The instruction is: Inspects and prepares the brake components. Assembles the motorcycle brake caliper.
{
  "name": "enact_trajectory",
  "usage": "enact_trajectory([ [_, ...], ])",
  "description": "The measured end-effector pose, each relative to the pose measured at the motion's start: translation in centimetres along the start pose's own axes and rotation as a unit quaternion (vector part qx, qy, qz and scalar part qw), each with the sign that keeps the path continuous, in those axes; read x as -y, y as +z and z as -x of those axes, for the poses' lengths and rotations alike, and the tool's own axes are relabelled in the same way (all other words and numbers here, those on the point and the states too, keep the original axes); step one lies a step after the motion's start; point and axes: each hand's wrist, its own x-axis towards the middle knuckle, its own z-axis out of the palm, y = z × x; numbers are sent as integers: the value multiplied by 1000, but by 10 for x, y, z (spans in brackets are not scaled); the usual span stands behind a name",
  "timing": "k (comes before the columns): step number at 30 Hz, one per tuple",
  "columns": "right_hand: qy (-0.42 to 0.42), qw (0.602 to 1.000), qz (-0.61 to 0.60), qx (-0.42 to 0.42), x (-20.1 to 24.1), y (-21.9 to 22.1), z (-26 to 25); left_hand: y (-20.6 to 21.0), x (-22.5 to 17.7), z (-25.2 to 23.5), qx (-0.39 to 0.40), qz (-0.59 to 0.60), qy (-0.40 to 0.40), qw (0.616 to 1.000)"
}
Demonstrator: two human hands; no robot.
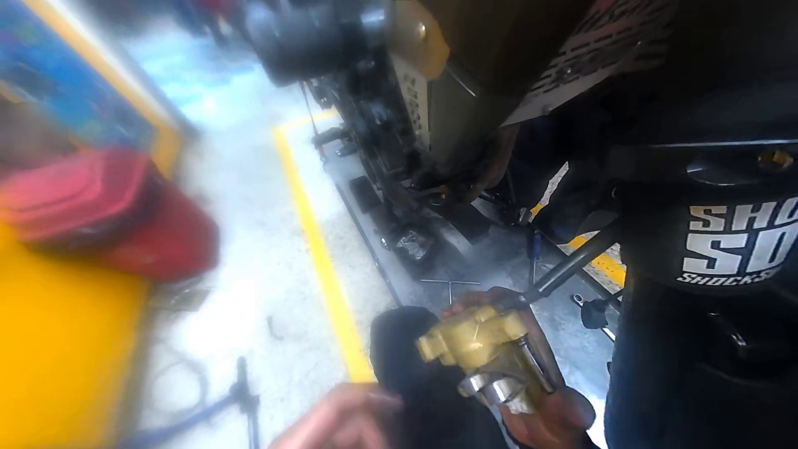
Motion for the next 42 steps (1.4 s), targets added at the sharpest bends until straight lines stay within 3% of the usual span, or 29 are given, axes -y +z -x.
enact_trajectory([
  [2, 29, 994, -83, -65, -3, 12, 3, 14, 15, 4, -159, -49, 69, 984],
  [5, 55, 974, -204, -82, 4, 31, -1, 45, 31, -5, -352, -135, 169, 911],
  [8, 43, 978, -190, -79, 17, 48, -3, 67, 41, -19, -428, -187, 228, 854],
  [11, 34, 982, -147, -113, 19, 54, -1, 75, 42, -33, -465, -203, 250, 824],
  [16, 60, 970, -142, -188, 29, 66, -3, 72, 47, -55, -486, -202, 284, 802],
  [22, 59, 972, -159, -160, 32, 63, -2, 72, 51, -54, -493, -216, 283, 794],
  [26, 53, 980, -174, -82, 20, 43, 8, 74, 48, -53, -497, -198, 290, 793],
  [29, 70, 969, -213, -108, 26, 52, 6, 71, 47, -52, -496, -142, 319, 795],
  [33, 113, 937, -288, -162, 45, 70, -10, 70, 42, -44, -391, -174, 368, 825],
  [35, 96, 942, -294, -128, 45, 71, -10, 77, 36, -43, -354, -218, 361, 835],
  [42, 74, 952, -267, -129, 40, 73, -3, 79, 27, -45, -342, -320, 312, 827],
])
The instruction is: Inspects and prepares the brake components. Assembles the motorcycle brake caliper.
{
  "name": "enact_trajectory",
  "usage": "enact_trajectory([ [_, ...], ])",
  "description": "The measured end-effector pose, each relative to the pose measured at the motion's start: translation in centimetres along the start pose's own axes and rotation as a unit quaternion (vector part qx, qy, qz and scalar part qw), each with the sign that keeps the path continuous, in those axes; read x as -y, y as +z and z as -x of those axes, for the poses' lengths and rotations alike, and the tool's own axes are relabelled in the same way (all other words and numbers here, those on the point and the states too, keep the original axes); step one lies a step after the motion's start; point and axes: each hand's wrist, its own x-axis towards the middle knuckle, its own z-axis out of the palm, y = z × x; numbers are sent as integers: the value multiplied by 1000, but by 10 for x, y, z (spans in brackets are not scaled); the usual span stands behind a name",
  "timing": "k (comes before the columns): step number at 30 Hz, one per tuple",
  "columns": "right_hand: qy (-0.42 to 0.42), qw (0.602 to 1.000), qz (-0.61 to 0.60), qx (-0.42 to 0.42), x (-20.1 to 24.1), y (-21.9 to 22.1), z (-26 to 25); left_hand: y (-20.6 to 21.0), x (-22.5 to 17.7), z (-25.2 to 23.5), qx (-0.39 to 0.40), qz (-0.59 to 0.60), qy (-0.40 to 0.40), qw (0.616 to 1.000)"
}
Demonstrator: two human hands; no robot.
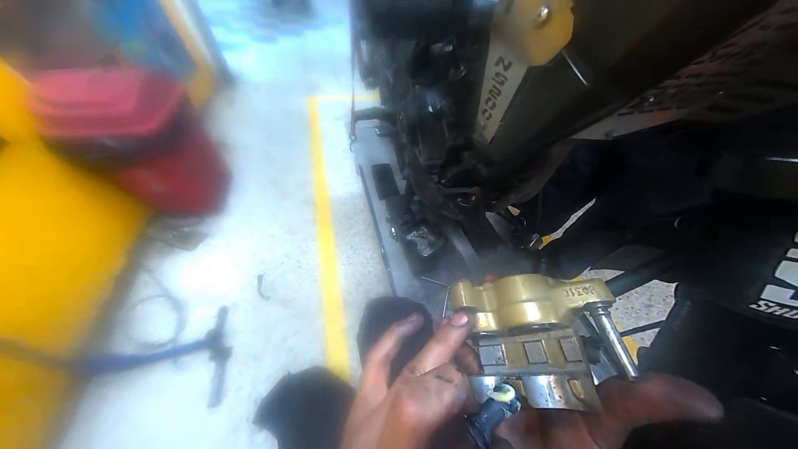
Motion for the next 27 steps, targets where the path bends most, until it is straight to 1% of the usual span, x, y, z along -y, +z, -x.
enact_trajectory([
  [2, -33, 999, 17, 7, -6, -5, 1, 3, 0, -1, -8, 8, -13, 1000],
  [5, -65, 995, 60, 55, -9, -19, 0, 8, -6, -7, -39, 45, -47, 997],
  [7, -95, 988, 90, 84, -12, -32, -3, 10, -10, -12, -47, 104, -70, 991],
  [10, -127, 986, 92, 60, -21, -43, -4, 9, -6, -12, -59, 212, -102, 970],
  [11, -134, 981, 96, 100, -23, -51, -7, 7, -4, -11, -63, 239, -120, 961],
  [12, -132, 965, 104, 204, -24, -70, -15, 5, -2, -10, -65, 268, -141, 951],
  [13, -112, 977, 92, 155, -23, -61, -14, 3, -1, -9, -68, 303, -161, 937],
  [14, -96, 985, 81, 116, -23, -56, -13, 2, 0, -9, -75, 347, -181, 917],
  [15, -104, 980, 87, 148, -24, -62, -15, 0, 1, -8, -81, 396, -199, 893],
  [16, -125, 966, 100, 201, -25, -73, -17, -2, 2, -8, -84, 445, -217, 865],
  [18, -137, 982, 92, 95, -23, -46, -7, -5, 4, -7, -94, 543, -253, 795],
  [20, -110, 985, 106, 82, -17, -41, -7, -4, 10, -4, -103, 658, -260, 699],
  [21, -95, 986, 112, 84, -16, -43, -11, -4, 14, 0, -109, 694, -258, 663],
  [22, -79, 987, 115, 79, -15, -46, -15, -4, 19, 6, -124, 708, -262, 644],
  [23, -65, 988, 122, 67, -14, -50, -17, -6, 25, 14, -152, 706, -271, 637],
  [24, -48, 990, 123, 50, -15, -54, -17, -9, 35, 23, -187, 685, -282, 645],
  [25, -36, 992, 115, 43, -15, -56, -18, -10, 48, 35, -223, 627, -300, 684],
  [26, -30, 993, 105, 42, -16, -56, -17, -7, 68, 50, -244, 524, -324, 749],
  [27, -24, 995, 93, 37, -15, -54, -16, -1, 92, 71, -237, 410, -342, 811],
])
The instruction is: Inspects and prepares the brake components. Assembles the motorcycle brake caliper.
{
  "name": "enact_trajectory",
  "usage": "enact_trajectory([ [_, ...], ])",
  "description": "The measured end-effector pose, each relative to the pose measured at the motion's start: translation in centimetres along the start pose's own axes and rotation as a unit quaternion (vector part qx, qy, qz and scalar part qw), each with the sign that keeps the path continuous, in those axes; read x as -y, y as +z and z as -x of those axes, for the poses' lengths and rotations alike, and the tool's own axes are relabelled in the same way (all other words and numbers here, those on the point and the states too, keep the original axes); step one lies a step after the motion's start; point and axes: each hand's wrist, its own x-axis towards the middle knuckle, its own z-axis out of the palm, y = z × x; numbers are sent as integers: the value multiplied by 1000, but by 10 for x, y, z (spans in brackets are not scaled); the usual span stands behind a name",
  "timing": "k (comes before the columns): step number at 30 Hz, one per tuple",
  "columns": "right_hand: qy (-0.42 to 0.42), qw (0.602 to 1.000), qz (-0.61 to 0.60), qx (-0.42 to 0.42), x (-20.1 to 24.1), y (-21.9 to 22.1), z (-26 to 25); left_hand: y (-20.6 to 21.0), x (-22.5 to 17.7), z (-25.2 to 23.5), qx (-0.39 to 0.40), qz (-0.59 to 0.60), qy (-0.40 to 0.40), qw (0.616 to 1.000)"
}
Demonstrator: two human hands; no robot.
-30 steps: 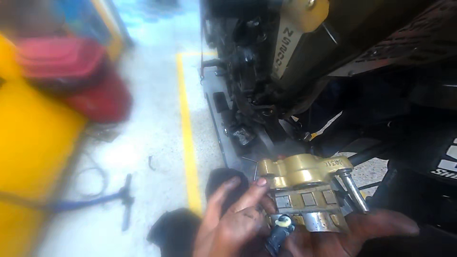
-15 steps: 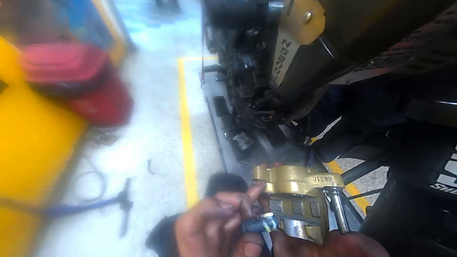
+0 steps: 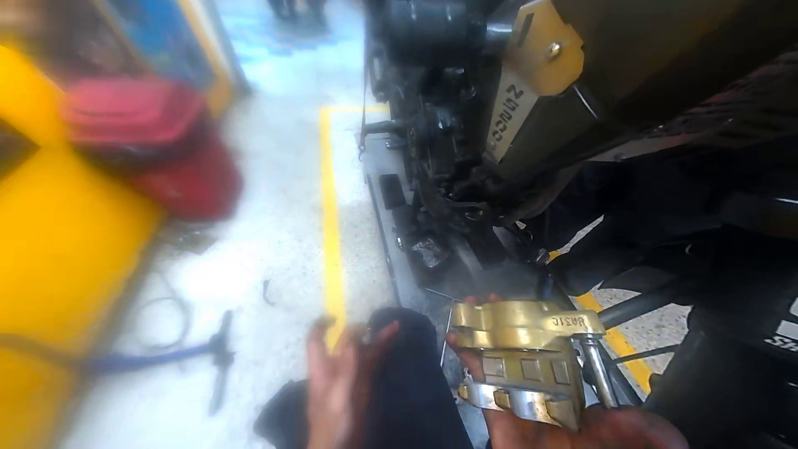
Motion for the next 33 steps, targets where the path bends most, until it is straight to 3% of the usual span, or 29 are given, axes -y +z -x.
enact_trajectory([
  [3, 19, 999, -26, -32, 5, 16, 4, -61, 81, 5, -16, -319, 17, 947],
  [5, 37, 997, -32, -65, 9, 28, 4, -82, 119, 14, 7, -418, 18, 908],
  [8, 37, 996, -50, -71, 11, 34, 5, -85, 131, 30, 60, -494, 23, 867],
  [10, 38, 994, -61, -77, 12, 36, 4, -86, 122, 42, 78, -497, 6, 864],
  [13, 39, 994, -72, -77, 12, 38, 1, -80, 85, 47, 91, -366, -36, 925],
  [16, 22, 996, -65, -64, 11, 40, 1, -32, 30, 37, 91, -272, 65, 956],
  [19, -4, 998, -31, -51, 12, 44, 2, 28, -28, 15, 94, -275, 229, 929],
  [22, -12, 998, -20, -56, 12, 50, 2, 68, -54, 5, 104, -321, 317, 886],
  [27, -31, 996, -14, -86, 14, 56, 4, 90, -41, -5, 97, -334, 350, 870],
  [33, -55, 996, -28, -71, 5, 32, 10, 100, -38, -2, 62, -417, 366, 830],
])
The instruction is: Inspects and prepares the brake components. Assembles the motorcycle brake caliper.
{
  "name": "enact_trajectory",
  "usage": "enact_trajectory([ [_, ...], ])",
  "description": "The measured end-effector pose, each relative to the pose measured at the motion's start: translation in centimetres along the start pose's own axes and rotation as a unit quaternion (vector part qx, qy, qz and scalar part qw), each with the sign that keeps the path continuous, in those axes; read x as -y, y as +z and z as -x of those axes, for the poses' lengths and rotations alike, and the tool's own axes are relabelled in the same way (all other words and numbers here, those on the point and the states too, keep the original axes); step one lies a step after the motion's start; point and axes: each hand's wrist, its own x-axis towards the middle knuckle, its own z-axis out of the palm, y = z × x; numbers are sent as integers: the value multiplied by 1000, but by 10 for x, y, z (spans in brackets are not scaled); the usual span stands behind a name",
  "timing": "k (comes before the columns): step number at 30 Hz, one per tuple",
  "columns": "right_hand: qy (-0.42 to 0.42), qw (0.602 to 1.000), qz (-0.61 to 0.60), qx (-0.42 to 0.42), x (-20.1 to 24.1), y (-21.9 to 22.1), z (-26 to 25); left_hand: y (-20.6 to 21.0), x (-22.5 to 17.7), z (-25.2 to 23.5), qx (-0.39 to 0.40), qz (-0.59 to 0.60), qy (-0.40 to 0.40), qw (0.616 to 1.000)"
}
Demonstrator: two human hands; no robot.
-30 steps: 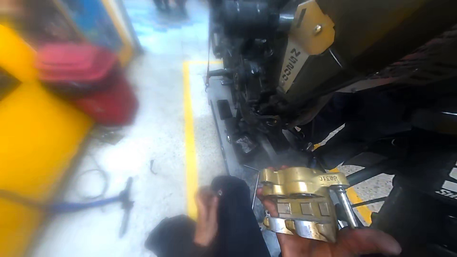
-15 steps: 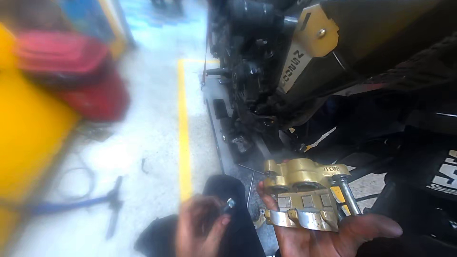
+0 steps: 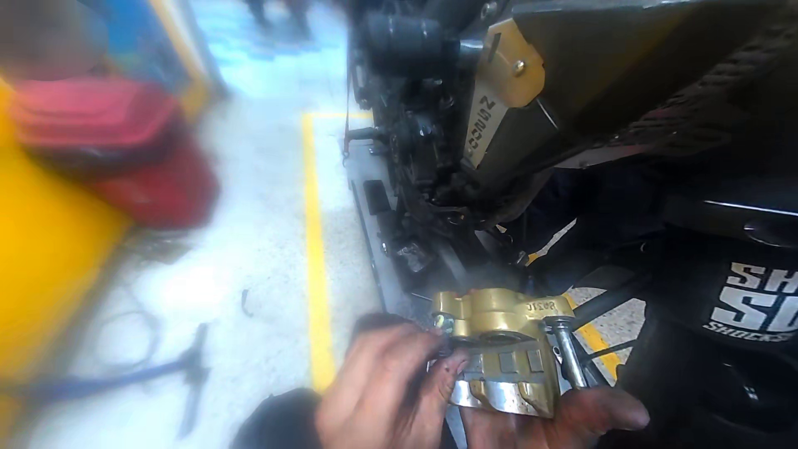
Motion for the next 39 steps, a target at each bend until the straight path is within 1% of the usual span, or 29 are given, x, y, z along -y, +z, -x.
enact_trajectory([
  [2, -5, 1000, 3, -4, 0, 3, 0, 1, 0, 2, -1, -17, 1, 1000],
  [4, 5, 999, 34, -16, 4, 11, 0, 0, -1, 4, 5, -20, 1, 1000],
  [8, 15, 999, 43, 1, 7, 13, 0, -9, -9, 5, 66, 3, -19, 998],
  [10, 9, 999, 36, 13, 7, 12, 0, -12, -10, 3, 80, 9, -23, 996],
  [13, -3, 999, 43, 15, 5, 11, -1, -5, -9, 3, 43, -8, -18, 999],
  [16, -12, 998, 27, 47, -1, -6, -2, 1, -8, 7, 26, -24, -16, 999],
  [20, -34, 998, 25, 36, -3, -9, 1, 6, -6, 10, 10, -5, -20, 1000],
  [22, -31, 998, 29, 40, -3, -10, 0, 10, -8, 10, 2, -8, -23, 1000],
  [24, -34, 999, 40, 12, -3, -12, 0, 14, -8, 10, -3, -19, -28, 999],
  [25, -36, 998, 52, 17, -3, -12, -3, 16, -6, 9, -5, -22, -29, 999],
  [26, -37, 996, 63, 43, -3, -14, -7, 17, -5, 9, -6, -22, -29, 999],
  [28, -55, 992, 91, 68, -10, -25, -13, 18, -1, 8, -5, -2, -35, 999],
  [31, -81, 983, 105, 124, -33, -84, -9, 16, 6, 5, -8, 48, -49, 998],
  [33, -85, 983, 95, 136, -37, -99, -3, 15, 5, 4, -8, 47, -46, 998],
  [34, -85, 982, 95, 140, -36, -97, -4, 15, 5, 4, -7, 46, -44, 998],
  [36, -89, 974, 94, 184, -36, -97, -8, 12, 5, 7, 10, 55, -48, 997],
  [37, -90, 975, 82, 186, -32, -81, -15, 9, 5, 8, 25, 63, -53, 996],
  [38, -72, 983, 48, 165, -23, -52, -19, 6, 5, 9, 42, 72, -57, 995],
  [39, -19, 1000, 23, 9, -5, 4, -18, 3, 4, 10, 59, 79, -59, 993],
])
